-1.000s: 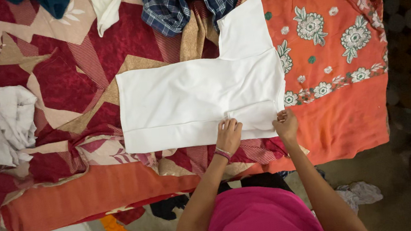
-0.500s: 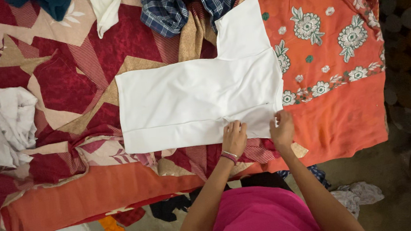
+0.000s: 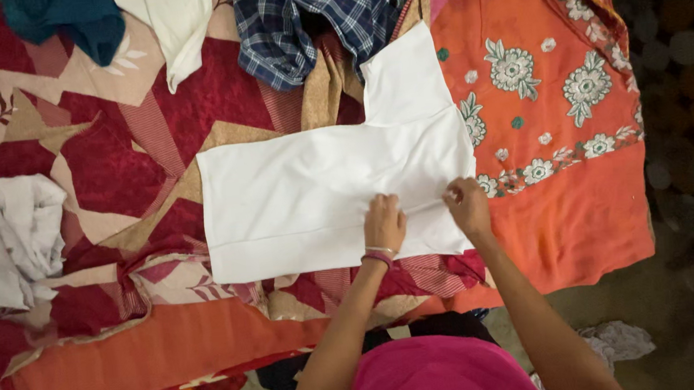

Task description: The person folds white garments on a bed by smoothing the fabric and folding the sleeves and sides inward to form rectangular bundles.

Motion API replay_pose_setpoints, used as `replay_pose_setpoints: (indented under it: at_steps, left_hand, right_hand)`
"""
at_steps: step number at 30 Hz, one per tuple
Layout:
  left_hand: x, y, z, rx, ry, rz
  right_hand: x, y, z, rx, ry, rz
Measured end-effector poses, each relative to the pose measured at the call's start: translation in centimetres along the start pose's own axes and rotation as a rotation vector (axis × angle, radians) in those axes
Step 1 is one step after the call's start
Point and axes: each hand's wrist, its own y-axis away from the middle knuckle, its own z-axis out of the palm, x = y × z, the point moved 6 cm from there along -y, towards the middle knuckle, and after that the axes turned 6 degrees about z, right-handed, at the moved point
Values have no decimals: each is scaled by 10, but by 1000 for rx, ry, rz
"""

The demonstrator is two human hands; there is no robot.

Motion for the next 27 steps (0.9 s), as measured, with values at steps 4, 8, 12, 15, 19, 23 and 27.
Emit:
replay_pose_setpoints:
  at_steps: [4,8,12,15,19,23,27]
  left_hand:
    - [-8,-51,-42,303,75,-19]
    - [-26,-106,-62,345,193,-103]
    - [-52,-141,-57,304,134,-148]
    - [-70,-151,-50,258,32,-151]
    - [-76,-151,-59,303,85,-196]
    - [-72,-157,-70,349,109,-225]
    - [-64,-157,-74,430,114,-205]
  right_hand:
    - [-25,-59,-16,119,-12,16]
    - [-37,-117,-18,189,-105,-70]
    - [-25,-159,-5,240,-22,-136]
    - [-15,-177,1,229,-114,-188]
    - [29,-196,15,9,-446,341]
    - [23,-203,8,43,-500,325]
    - [0,-196,3,75,-572,269]
